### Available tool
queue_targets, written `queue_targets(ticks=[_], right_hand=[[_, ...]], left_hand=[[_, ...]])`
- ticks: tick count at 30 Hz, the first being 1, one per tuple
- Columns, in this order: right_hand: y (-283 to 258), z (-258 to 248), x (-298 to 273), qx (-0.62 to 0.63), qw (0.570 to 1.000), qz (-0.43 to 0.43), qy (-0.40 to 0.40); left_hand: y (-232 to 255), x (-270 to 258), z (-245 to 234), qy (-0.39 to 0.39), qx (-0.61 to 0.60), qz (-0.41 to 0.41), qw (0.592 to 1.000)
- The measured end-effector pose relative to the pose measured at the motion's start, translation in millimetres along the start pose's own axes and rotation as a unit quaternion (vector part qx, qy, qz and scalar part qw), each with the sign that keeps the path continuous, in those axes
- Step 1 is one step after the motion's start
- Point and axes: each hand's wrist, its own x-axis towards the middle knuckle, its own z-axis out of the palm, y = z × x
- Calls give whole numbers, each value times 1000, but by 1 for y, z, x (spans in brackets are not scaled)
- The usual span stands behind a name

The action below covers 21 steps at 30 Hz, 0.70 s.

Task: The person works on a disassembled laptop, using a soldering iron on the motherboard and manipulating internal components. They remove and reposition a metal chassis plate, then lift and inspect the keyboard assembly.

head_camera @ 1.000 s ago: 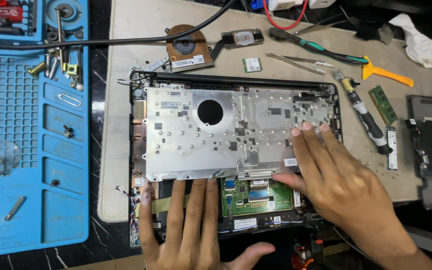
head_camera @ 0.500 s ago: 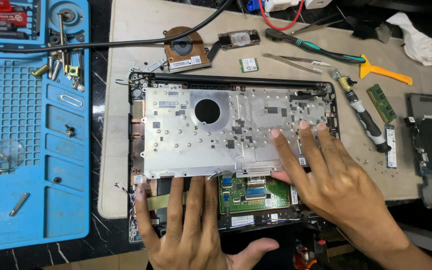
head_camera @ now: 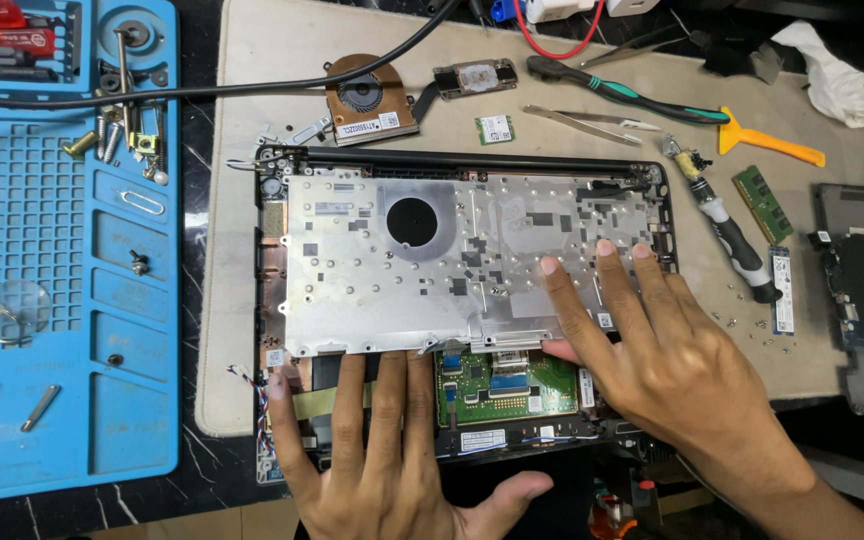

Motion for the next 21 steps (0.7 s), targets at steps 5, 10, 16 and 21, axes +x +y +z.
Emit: queue_targets(ticks=[5, 10, 16, 21], right_hand=[[2, 1, 0, -2, 1000, -4, 8], [2, 1, -1, 11, 1000, 0, 8], [3, 5, -3, 17, 1000, 0, 23], [4, 6, -2, 22, 999, 5, 35]], left_hand=[[0, 0, 0, -8, 12, 0, 1000], [0, -2, 1, -5, 5, 3, 1000], [2, 2, -1, -6, 18, 1, 1000], [2, 3, -3, -11, 23, 0, 1000]])
